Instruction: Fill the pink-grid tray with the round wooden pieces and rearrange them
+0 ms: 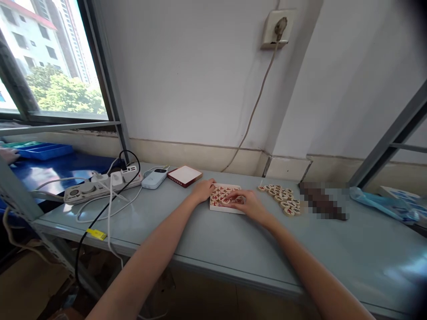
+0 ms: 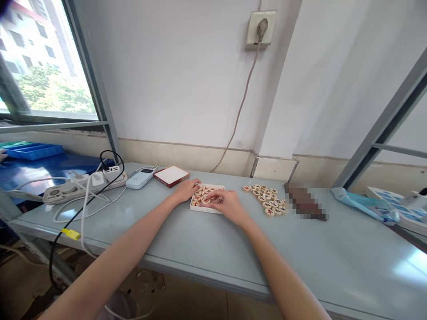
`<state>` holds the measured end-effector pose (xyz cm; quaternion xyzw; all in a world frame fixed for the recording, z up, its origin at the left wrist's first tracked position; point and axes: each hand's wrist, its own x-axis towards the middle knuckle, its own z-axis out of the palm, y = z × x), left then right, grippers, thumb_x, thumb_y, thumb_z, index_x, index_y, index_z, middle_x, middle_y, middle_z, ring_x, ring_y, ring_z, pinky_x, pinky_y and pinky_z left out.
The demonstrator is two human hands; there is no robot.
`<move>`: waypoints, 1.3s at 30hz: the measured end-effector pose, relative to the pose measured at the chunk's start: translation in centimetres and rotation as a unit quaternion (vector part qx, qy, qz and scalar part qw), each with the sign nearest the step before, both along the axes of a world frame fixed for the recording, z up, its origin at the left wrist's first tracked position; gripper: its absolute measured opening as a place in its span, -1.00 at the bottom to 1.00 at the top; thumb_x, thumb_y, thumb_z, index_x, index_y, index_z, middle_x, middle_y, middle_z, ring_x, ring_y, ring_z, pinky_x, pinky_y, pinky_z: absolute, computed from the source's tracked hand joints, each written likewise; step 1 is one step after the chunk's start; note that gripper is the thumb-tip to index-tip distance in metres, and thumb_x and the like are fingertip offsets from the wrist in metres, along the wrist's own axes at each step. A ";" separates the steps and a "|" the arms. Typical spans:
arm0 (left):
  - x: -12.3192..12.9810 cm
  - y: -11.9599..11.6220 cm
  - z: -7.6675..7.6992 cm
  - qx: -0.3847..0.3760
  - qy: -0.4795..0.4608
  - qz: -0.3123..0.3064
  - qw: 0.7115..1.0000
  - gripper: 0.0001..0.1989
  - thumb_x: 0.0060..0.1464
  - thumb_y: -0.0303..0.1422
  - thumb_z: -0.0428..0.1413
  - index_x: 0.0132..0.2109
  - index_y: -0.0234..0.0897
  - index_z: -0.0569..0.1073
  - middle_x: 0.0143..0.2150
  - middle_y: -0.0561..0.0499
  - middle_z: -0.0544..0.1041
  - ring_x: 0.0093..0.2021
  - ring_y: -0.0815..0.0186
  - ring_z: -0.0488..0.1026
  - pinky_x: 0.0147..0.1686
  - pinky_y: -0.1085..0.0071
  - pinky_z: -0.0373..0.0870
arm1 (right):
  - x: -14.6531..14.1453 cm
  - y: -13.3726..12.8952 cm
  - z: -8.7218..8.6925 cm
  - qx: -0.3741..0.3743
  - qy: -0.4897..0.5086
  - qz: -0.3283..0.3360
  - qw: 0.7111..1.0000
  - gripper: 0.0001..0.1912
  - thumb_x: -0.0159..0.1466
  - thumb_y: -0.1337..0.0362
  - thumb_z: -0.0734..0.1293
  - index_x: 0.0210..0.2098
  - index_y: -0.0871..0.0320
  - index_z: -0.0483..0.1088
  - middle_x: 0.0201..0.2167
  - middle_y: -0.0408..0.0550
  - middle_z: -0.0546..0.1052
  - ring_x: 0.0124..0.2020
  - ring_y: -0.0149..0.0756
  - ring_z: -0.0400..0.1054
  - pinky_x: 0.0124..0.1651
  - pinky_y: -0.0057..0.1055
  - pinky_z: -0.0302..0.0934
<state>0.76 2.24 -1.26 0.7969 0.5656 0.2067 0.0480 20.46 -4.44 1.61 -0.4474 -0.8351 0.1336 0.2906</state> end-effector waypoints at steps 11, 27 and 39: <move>-0.3 0.0 0.1 -0.007 -0.005 -0.009 1.000 -0.65 0.17 -0.35 -0.22 -0.01 -0.24 0.36 -0.10 -0.08 0.49 -0.11 0.21 0.41 -0.19 0.37 0.29 | 0.5 -0.6 1.5 0.071 -0.092 -0.040 0.992 -0.53 0.29 0.06 0.03 -0.48 0.07 0.46 -0.27 -0.05 0.49 -0.19 -0.22 0.31 -0.07 -0.25 0.06; -0.5 -0.4 0.3 -0.023 -0.034 -0.014 0.999 -0.65 0.16 -0.35 -0.21 -0.01 -0.23 0.36 -0.08 -0.05 0.48 -0.11 0.22 0.40 -0.19 0.39 0.29 | 1.2 0.9 -0.6 0.157 -0.134 -0.156 0.966 -0.57 0.30 0.08 0.01 -0.29 0.07 0.46 -0.15 0.00 0.45 -0.11 -0.17 0.23 -0.06 -0.17 -0.02; -0.3 -0.8 0.6 -0.028 -0.029 -0.007 0.999 -0.66 0.17 -0.34 -0.20 -0.02 -0.23 0.37 -0.11 -0.08 0.50 -0.11 0.20 0.41 -0.22 0.38 0.29 | 5.1 3.7 -3.9 0.105 -0.287 -0.341 0.889 -0.53 0.24 0.43 -0.02 0.10 0.27 0.21 0.26 0.20 0.03 0.28 0.03 -0.22 0.05 0.41 -0.37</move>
